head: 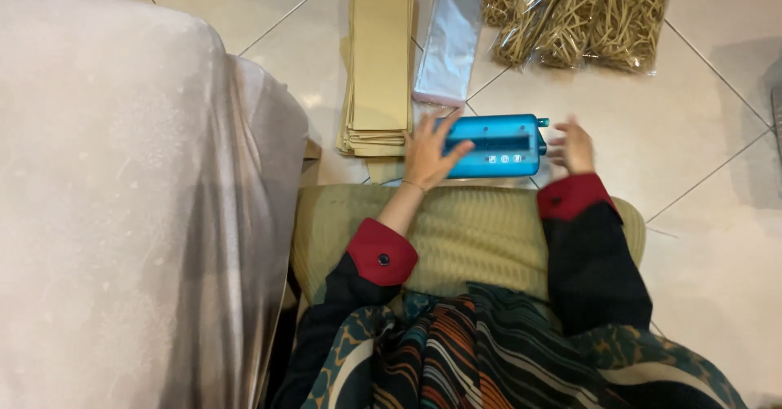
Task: Filling plastic bags with decorative straw and sealing them using a manual bag neck sealer.
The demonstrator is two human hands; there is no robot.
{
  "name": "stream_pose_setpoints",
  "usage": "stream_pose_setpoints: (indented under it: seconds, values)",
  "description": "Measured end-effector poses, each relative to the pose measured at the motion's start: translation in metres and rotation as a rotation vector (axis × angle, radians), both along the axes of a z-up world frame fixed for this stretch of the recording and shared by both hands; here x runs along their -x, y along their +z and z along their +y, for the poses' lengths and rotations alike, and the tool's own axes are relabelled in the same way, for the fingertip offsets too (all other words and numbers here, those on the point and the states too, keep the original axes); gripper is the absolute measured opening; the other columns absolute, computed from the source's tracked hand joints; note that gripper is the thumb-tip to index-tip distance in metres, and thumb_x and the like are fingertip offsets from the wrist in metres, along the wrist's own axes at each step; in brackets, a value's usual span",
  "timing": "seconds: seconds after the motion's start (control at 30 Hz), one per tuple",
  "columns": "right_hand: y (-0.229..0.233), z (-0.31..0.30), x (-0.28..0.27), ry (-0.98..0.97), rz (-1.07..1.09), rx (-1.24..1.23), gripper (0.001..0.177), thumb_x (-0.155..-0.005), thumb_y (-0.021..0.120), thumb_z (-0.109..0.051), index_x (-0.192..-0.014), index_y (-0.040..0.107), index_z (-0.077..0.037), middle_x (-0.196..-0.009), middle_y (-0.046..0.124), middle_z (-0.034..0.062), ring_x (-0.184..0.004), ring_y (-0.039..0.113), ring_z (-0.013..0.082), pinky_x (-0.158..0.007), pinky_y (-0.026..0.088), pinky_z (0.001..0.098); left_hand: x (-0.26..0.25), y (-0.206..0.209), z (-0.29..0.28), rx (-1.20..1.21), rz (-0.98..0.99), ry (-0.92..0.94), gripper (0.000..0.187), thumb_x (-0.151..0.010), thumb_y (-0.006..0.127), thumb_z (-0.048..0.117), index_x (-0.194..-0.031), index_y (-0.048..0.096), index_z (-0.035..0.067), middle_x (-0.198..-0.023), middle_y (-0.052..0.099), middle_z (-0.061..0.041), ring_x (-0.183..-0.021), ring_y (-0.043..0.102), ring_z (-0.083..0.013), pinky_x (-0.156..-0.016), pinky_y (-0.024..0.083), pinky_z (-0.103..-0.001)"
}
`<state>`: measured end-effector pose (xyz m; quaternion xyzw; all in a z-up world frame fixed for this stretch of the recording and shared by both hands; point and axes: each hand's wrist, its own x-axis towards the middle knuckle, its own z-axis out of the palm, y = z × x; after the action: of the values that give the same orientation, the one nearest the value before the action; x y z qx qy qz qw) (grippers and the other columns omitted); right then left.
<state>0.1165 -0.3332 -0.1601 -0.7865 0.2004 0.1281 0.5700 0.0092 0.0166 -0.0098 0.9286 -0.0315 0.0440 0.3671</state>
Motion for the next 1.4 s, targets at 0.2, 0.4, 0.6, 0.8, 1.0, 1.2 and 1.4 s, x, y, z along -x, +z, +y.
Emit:
stream_pose_setpoints:
  seconds: [0.2, 0.4, 0.6, 0.8, 1.0, 1.2, 1.4]
  values:
    - [0.055, -0.040, 0.076, -0.145, -0.369, -0.017, 0.040, -0.121, 0.039, -0.037, -0.122, 0.066, -0.007, -0.091, 0.070, 0.0148, -0.067, 0.069, 0.0176, -0.059, 0.059, 0.0279, -0.054, -0.036, 0.062, -0.362, 0.271, 0.353, 0.078, -0.097, 0.065, 0.057, -0.156, 0.039, 0.012, -0.155, 0.040, -0.025, -0.148, 0.033, -0.0424, -0.114, 0.038, -0.057]
    - [0.101, -0.012, 0.109, -0.027, -0.374, 0.065, 0.030, -0.120, 0.046, -0.022, -0.118, 0.071, -0.006, -0.088, 0.070, 0.0157, -0.072, 0.068, 0.0186, -0.068, 0.058, 0.0309, -0.061, -0.060, 0.069, -0.469, 0.231, 0.332, 0.075, -0.087, 0.074, 0.007, -0.153, 0.039, 0.004, -0.096, 0.074, -0.019, -0.092, 0.074, -0.0347, -0.077, 0.063, -0.054]
    - [0.093, -0.007, 0.105, -0.059, -0.362, 0.088, 0.024, -0.117, 0.052, -0.018, -0.114, 0.074, -0.008, -0.085, 0.071, 0.0139, -0.071, 0.069, 0.0202, -0.069, 0.059, 0.0330, -0.069, -0.067, 0.096, -0.346, 0.274, 0.395, 0.073, -0.080, 0.082, 0.003, -0.146, 0.051, 0.012, -0.092, 0.073, -0.018, -0.088, 0.075, -0.0355, -0.073, 0.062, -0.052]
    - [0.120, 0.006, 0.111, -0.096, -0.389, 0.036, 0.025, -0.115, 0.051, -0.017, -0.110, 0.074, -0.010, -0.082, 0.070, 0.0100, -0.069, 0.066, 0.0163, -0.066, 0.057, 0.0275, -0.062, -0.051, 0.128, 0.001, 0.375, 0.619, 0.033, -0.074, 0.084, 0.021, -0.104, 0.077, 0.034, -0.090, 0.073, 0.004, -0.088, 0.074, -0.0166, -0.074, 0.061, -0.045]
    - [0.174, 0.065, 0.107, 0.158, -0.559, 0.059, 0.015, -0.102, 0.076, -0.016, -0.116, 0.077, -0.011, -0.103, 0.067, 0.0093, -0.097, 0.060, 0.0175, -0.078, 0.052, 0.0276, -0.052, 0.010, 0.056, 0.841, 0.058, 0.312, 0.064, -0.076, 0.096, 0.028, -0.123, 0.065, -0.004, -0.105, 0.072, -0.023, -0.104, 0.066, -0.0294, -0.093, 0.055, -0.046]
    - [0.190, 0.103, 0.069, 0.404, -0.576, -0.069, 0.028, -0.102, 0.071, -0.023, -0.127, 0.072, -0.012, -0.126, 0.059, 0.0046, -0.114, 0.049, 0.0153, -0.087, 0.048, 0.0200, -0.037, 0.020, -0.027, 0.775, 0.034, -0.050, 0.032, -0.078, 0.090, 0.020, -0.102, 0.074, 0.007, -0.085, 0.074, -0.008, -0.080, 0.064, -0.0122, -0.082, 0.055, -0.034]
    - [0.188, 0.098, 0.073, 0.316, -0.498, -0.110, 0.069, -0.096, 0.075, -0.013, -0.155, 0.040, -0.005, -0.142, 0.055, 0.0162, -0.117, 0.046, 0.0190, -0.082, 0.038, 0.0213, -0.032, -0.022, -0.042, 0.792, 0.000, -0.052, 0.032, -0.076, 0.091, 0.019, -0.100, 0.072, 0.006, -0.087, 0.074, -0.008, -0.079, 0.063, -0.0136, -0.081, 0.054, -0.035]
